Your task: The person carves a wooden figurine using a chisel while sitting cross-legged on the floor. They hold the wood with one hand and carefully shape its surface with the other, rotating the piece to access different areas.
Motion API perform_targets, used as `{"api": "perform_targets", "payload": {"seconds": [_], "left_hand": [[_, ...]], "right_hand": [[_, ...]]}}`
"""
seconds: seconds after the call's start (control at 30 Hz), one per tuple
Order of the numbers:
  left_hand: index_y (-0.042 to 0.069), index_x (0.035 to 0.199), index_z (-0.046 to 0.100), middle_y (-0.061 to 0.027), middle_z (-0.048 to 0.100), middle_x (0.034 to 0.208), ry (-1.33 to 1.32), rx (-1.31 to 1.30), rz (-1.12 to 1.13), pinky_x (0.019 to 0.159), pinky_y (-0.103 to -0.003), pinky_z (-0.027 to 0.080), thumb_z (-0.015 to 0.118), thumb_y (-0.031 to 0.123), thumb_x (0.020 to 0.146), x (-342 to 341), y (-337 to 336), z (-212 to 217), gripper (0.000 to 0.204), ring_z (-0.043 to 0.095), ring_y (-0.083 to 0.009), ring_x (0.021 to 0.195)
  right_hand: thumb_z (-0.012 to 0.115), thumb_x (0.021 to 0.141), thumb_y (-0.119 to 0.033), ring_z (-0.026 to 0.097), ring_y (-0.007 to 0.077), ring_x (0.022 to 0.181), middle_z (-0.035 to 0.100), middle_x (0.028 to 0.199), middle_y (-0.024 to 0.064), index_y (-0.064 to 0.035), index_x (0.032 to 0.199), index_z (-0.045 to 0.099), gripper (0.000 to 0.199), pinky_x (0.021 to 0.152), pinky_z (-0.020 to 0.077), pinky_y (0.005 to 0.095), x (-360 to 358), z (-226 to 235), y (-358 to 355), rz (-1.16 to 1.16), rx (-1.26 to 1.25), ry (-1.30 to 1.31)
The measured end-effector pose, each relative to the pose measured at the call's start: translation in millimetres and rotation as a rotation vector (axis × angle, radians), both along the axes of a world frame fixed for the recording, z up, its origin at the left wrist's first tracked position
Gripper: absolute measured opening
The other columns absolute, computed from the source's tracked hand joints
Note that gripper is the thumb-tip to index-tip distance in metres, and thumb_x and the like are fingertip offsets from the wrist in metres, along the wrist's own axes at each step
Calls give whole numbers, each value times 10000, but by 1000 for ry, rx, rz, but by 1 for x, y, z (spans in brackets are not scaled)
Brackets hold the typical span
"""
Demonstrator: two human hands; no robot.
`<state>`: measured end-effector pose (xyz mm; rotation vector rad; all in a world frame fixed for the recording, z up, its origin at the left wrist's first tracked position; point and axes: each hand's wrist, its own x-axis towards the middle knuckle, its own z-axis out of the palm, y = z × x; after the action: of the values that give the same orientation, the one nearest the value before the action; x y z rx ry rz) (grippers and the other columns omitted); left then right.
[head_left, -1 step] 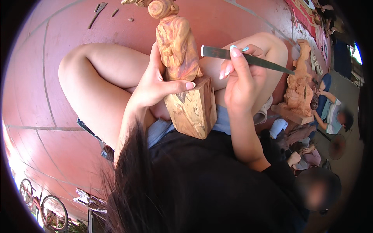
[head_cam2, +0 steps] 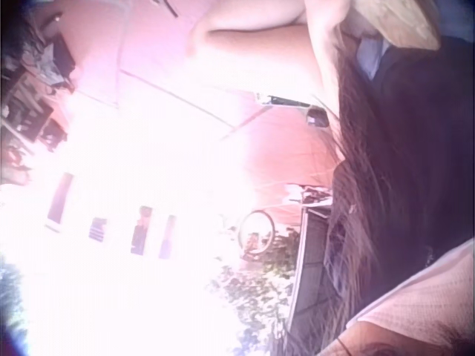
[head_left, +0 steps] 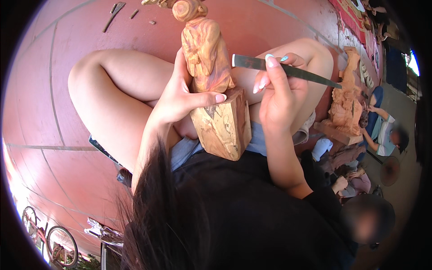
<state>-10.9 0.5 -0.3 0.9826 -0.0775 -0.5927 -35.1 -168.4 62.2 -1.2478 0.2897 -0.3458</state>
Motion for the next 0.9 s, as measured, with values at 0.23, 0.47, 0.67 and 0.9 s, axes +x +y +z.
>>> {"api": "perform_targets", "payload": {"seconds": [0.23,0.47,0.67,0.9], "left_hand": [[50,1471,161,-106,442,1354,-45,-20,-12,1093,-373,336,821,-16,649,-1,5,1,1056,403,-214,1305],[30,1485,140,-123,384,1426,21,-73,-60,1139,-365,242,780,-37,680,4,4,5,1030,347,-234,1361],[41,1496,119,-133,320,1483,120,-207,-38,1158,-366,181,741,-60,679,0,4,2,1032,269,-239,1409],[74,1527,-57,-90,179,1556,-152,-86,-242,1160,-327,131,908,21,471,-4,18,-12,1432,145,-203,1442]], "right_hand": [[614,891,-8,549,130,553,566,736,75,5,1027,510,172,510,486,275,-8,-2,8,12,31,45],[609,909,-51,549,135,549,569,701,69,21,1028,548,152,532,482,263,-12,2,-1,24,28,53],[611,919,-63,605,148,590,622,704,87,34,1021,569,147,560,494,253,-23,1,-4,63,1,72],[683,887,-93,604,120,562,628,684,75,36,931,607,157,536,509,215,-27,31,-26,354,-218,8]]}}
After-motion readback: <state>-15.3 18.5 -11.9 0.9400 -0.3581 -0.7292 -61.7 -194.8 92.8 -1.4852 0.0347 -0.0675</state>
